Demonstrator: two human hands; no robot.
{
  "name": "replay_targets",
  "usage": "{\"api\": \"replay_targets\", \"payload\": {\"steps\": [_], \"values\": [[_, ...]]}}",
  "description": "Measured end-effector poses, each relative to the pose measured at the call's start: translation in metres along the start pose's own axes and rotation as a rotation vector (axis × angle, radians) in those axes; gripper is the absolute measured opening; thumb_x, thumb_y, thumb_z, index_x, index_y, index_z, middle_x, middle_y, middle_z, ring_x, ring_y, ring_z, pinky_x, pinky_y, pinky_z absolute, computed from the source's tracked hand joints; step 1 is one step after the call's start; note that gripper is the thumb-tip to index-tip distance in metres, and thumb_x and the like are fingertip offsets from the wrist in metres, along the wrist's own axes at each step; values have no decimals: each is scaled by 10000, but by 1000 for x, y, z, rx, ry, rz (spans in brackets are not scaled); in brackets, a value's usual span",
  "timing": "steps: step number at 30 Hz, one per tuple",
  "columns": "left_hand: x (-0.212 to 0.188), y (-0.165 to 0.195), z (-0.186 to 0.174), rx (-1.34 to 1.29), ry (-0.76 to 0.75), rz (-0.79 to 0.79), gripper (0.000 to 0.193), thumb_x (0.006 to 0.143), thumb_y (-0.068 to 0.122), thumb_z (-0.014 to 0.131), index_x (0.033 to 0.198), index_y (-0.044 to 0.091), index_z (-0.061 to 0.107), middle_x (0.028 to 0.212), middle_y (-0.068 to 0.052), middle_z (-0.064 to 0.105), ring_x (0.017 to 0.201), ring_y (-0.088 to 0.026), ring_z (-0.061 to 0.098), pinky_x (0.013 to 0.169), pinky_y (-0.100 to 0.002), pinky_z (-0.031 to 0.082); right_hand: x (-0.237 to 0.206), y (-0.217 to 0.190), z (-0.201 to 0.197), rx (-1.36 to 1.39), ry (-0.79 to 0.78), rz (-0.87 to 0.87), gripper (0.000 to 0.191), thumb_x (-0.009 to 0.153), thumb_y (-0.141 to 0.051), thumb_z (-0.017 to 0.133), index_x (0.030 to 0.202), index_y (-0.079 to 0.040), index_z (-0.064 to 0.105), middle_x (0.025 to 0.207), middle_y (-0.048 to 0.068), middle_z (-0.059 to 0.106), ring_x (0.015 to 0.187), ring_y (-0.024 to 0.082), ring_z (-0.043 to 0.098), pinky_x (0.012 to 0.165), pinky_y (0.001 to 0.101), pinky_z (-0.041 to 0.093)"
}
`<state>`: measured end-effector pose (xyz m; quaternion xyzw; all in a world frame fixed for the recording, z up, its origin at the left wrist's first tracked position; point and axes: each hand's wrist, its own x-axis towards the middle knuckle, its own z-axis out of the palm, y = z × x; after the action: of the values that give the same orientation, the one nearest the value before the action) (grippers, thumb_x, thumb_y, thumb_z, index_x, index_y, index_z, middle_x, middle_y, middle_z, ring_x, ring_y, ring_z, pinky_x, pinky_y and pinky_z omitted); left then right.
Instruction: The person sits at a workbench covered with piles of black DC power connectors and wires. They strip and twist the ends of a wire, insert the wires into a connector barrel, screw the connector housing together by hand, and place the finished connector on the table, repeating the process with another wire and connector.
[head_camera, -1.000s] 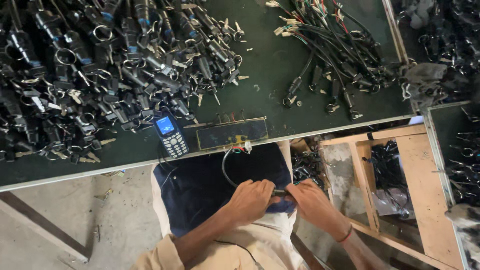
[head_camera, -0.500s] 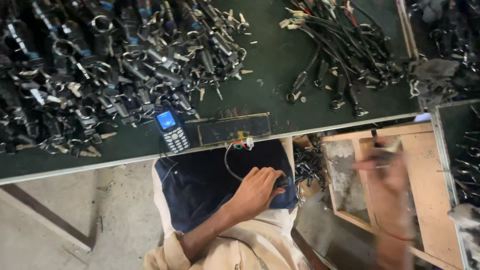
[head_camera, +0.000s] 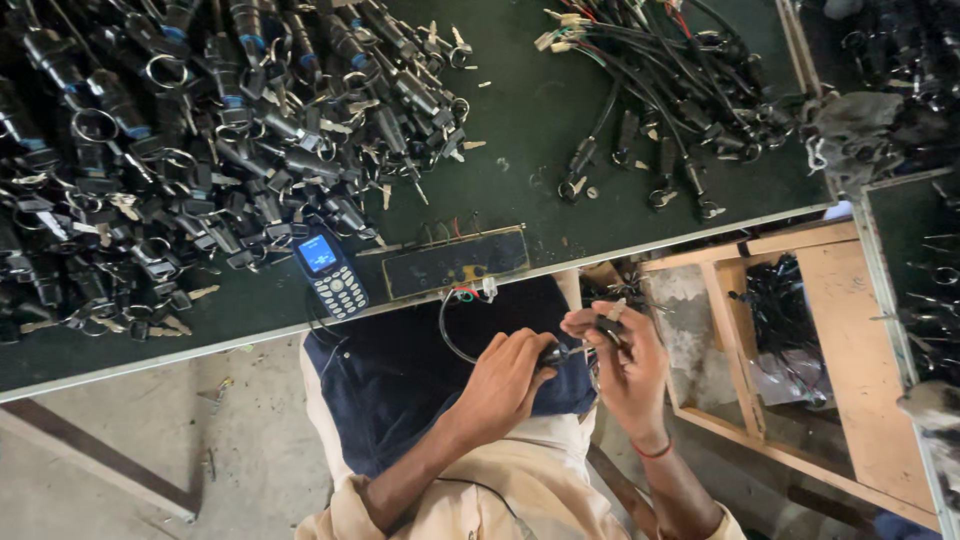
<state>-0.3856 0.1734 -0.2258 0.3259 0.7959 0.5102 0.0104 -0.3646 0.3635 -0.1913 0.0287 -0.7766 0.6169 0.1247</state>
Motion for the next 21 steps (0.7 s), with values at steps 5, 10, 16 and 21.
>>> {"api": "replay_targets", "payload": {"steps": [5, 10, 16, 21], "values": [[0, -1, -3, -14, 35, 6, 344, 927, 92, 683, 1232, 3, 549, 1015, -143, 558, 910, -339, 556, 810, -436, 422, -2, 4, 9, 24, 15, -56, 264, 1048, 91, 503, 1306, 39, 478, 1150, 201, 717, 1063, 253, 745, 958, 361, 626], [0, -3, -5, -49, 15, -38, 319, 943, 77, 659, 1230, -7, 547, 999, -155, 546, 888, -352, 542, 799, -445, 412, -8, 0, 14, -135, -14, -24, 261, 1032, 88, 508, 1287, 32, 504, 1124, 196, 749, 1048, 259, 773, 921, 355, 624], [4, -1, -13, -104, -12, -24, 276, 976, 72, 629, 1225, -10, 541, 1000, -156, 545, 873, -354, 528, 805, -439, 408, -9, 5, 22, 60, 8, -68, 252, 1049, 84, 495, 1296, 33, 478, 1191, 228, 712, 1105, 283, 743, 981, 386, 618], [5, 4, -14, -65, -11, 36, 291, 972, 111, 648, 1214, -7, 540, 984, -157, 539, 883, -358, 530, 809, -445, 403, -1, 8, 17, 198, 96, -76, 253, 1062, 70, 491, 1305, 13, 447, 1189, 224, 700, 1097, 275, 744, 981, 399, 630]]}}
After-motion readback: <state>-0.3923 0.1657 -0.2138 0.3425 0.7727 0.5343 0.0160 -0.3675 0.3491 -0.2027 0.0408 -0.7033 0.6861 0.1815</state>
